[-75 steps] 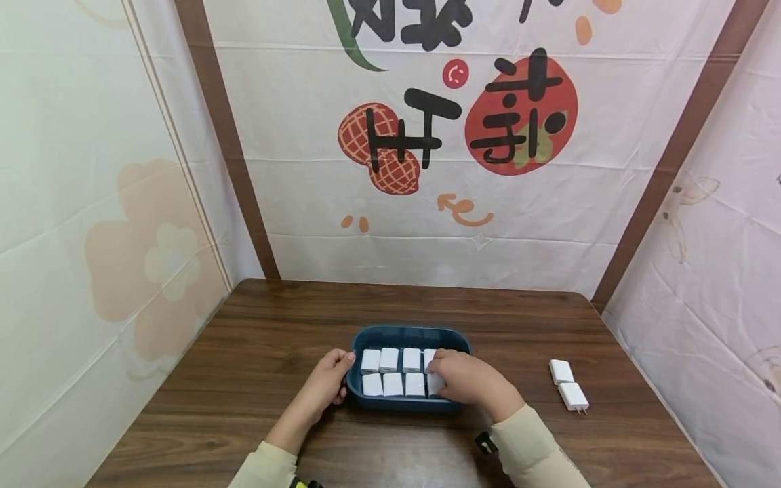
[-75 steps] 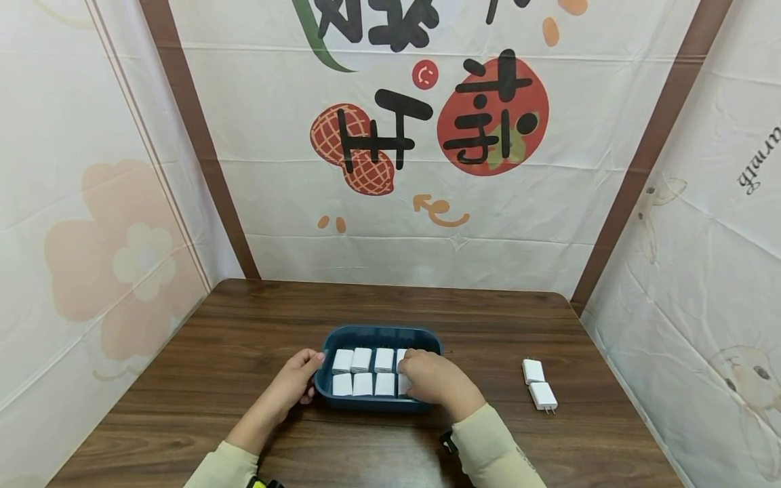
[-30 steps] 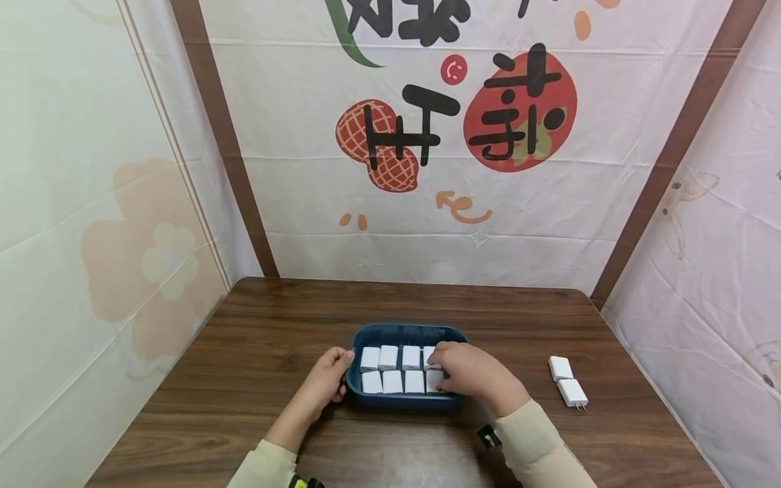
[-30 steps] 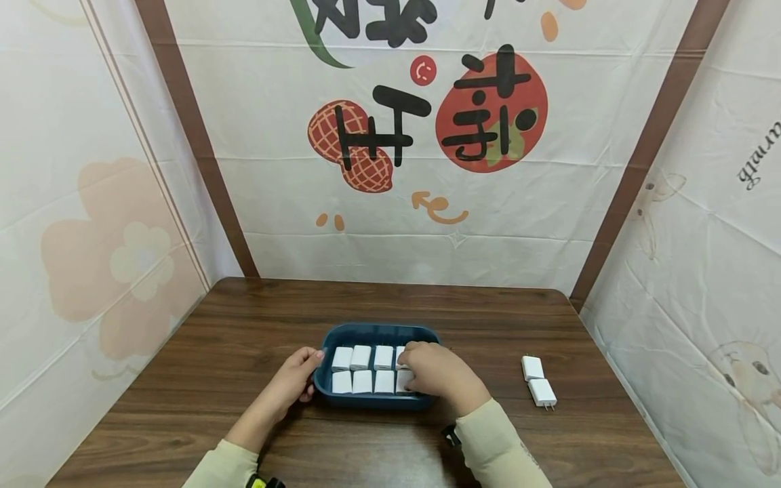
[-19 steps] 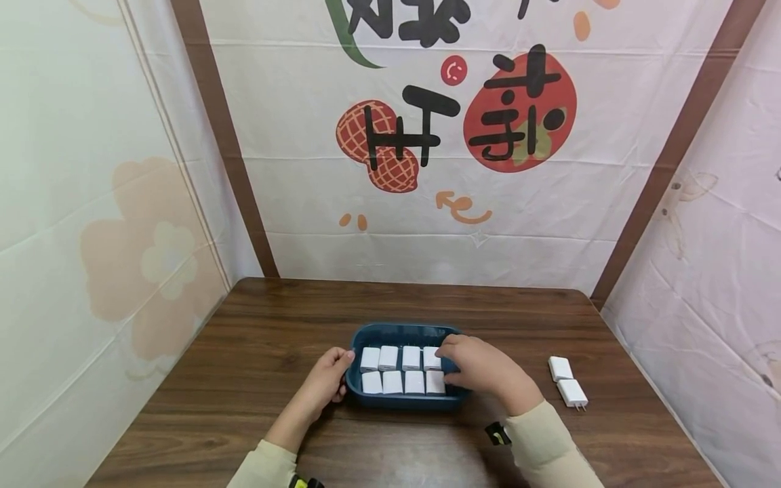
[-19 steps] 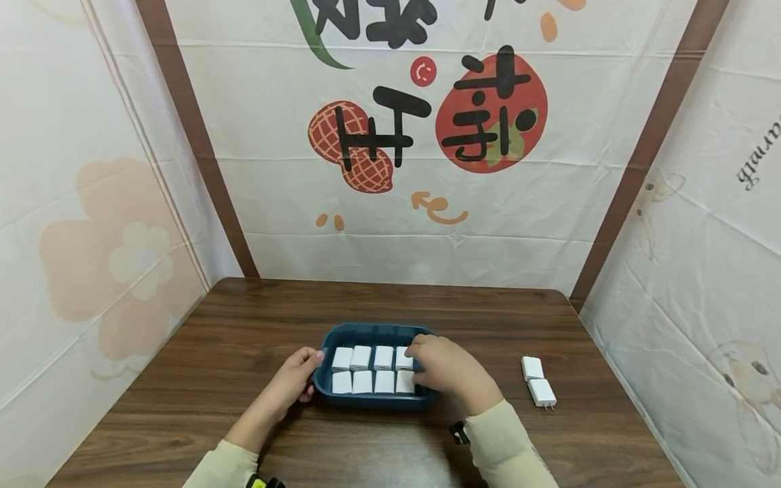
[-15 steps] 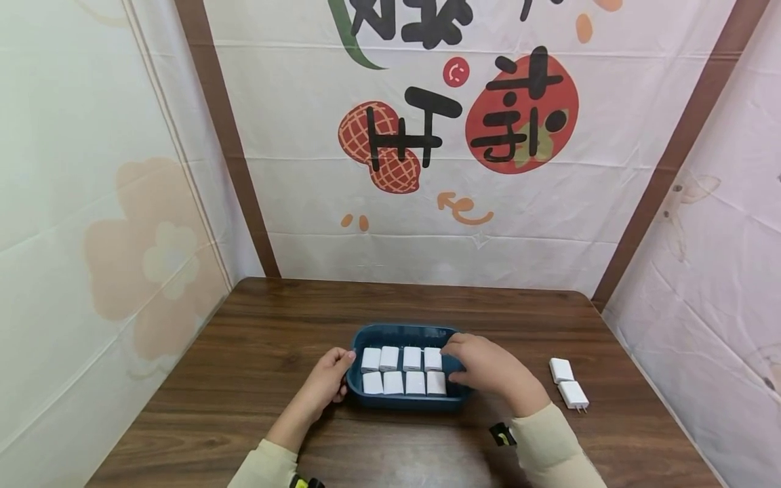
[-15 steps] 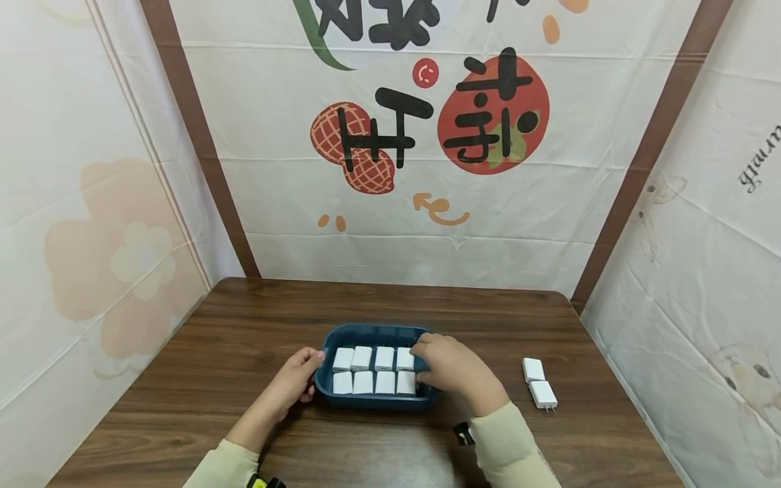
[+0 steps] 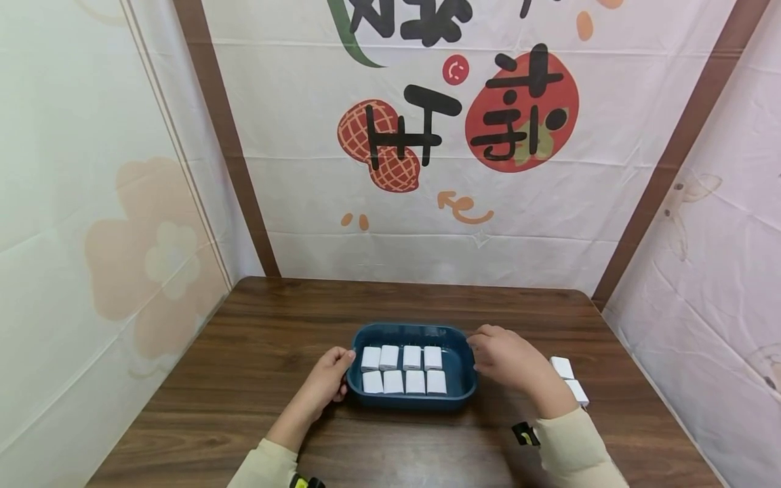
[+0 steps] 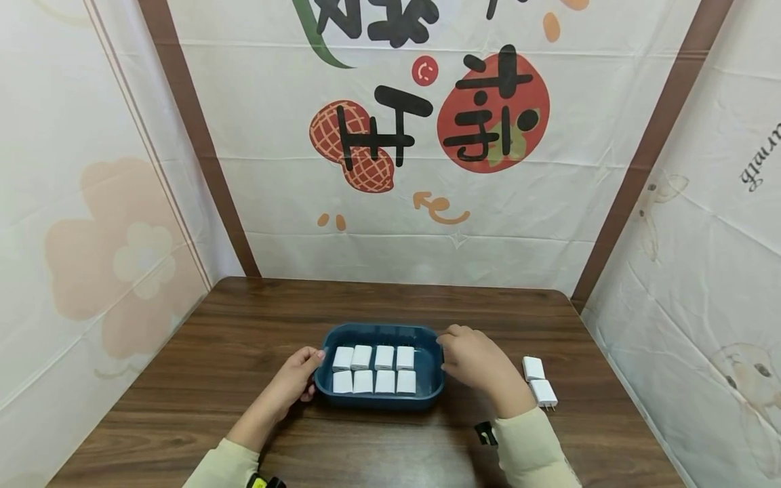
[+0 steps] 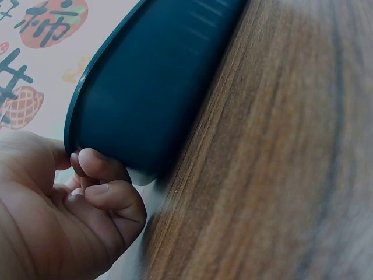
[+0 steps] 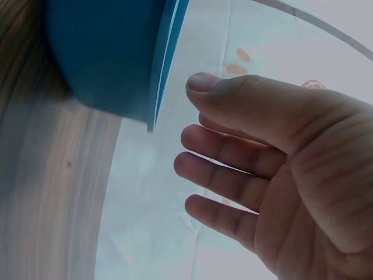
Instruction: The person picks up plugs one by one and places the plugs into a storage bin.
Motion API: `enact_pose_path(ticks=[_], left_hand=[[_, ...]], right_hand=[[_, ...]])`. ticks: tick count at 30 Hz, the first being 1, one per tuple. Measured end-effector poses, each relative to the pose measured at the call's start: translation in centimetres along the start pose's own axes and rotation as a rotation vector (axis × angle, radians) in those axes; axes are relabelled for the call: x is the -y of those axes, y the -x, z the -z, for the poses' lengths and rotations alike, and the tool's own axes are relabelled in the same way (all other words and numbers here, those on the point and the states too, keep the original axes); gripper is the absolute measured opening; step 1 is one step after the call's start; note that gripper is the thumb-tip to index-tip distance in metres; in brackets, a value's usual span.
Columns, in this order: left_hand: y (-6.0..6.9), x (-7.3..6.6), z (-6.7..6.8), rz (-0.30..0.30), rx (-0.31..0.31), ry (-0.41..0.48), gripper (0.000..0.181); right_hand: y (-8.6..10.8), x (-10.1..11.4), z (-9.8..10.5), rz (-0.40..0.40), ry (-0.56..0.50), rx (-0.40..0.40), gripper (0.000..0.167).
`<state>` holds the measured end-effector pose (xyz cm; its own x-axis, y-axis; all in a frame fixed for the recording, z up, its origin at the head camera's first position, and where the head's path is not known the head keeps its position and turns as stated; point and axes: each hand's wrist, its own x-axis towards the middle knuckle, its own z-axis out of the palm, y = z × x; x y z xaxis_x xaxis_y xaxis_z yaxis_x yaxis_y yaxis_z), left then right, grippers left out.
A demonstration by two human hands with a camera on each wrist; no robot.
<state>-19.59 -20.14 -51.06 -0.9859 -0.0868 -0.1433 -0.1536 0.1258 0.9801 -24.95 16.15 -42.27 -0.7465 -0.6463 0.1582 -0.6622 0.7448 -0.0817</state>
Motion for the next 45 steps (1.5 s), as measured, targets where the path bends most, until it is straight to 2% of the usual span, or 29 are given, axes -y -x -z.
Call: enact_pose_path(ticks=[5, 11, 16, 24, 45], left_hand=[[-0.1, 0.0, -0.1, -0.005, -0.013, -0.002, 0.034], [-0.3, 0.2, -0.3, 0.002, -0.033, -0.021, 0.034], [-0.1, 0.0, -0.2, 0.002, -0.026, -0.023, 0.034], [0.1, -0.2, -0.2, -0.001, -0.010, -0.006, 0.033], [0.0, 0.0, -0.1, 0.003, -0.012, -0.002, 0.034]], right_hand=[[0.8, -0.9, 0.2, 0.013, 0.017, -0.038, 0.039], [1.6, -2.0, 0.2, -0.045, 0.018, -0.022, 0.042], [2.5, -2.7, 0.2, -0.090, 0.015, -0.011, 0.044], [3.5, -4.0, 0.0, -0.073, 0.038, -0.045, 0.042], [5.3, -6.1, -0.3, -0.166, 0.026, -0.032, 0.044]])
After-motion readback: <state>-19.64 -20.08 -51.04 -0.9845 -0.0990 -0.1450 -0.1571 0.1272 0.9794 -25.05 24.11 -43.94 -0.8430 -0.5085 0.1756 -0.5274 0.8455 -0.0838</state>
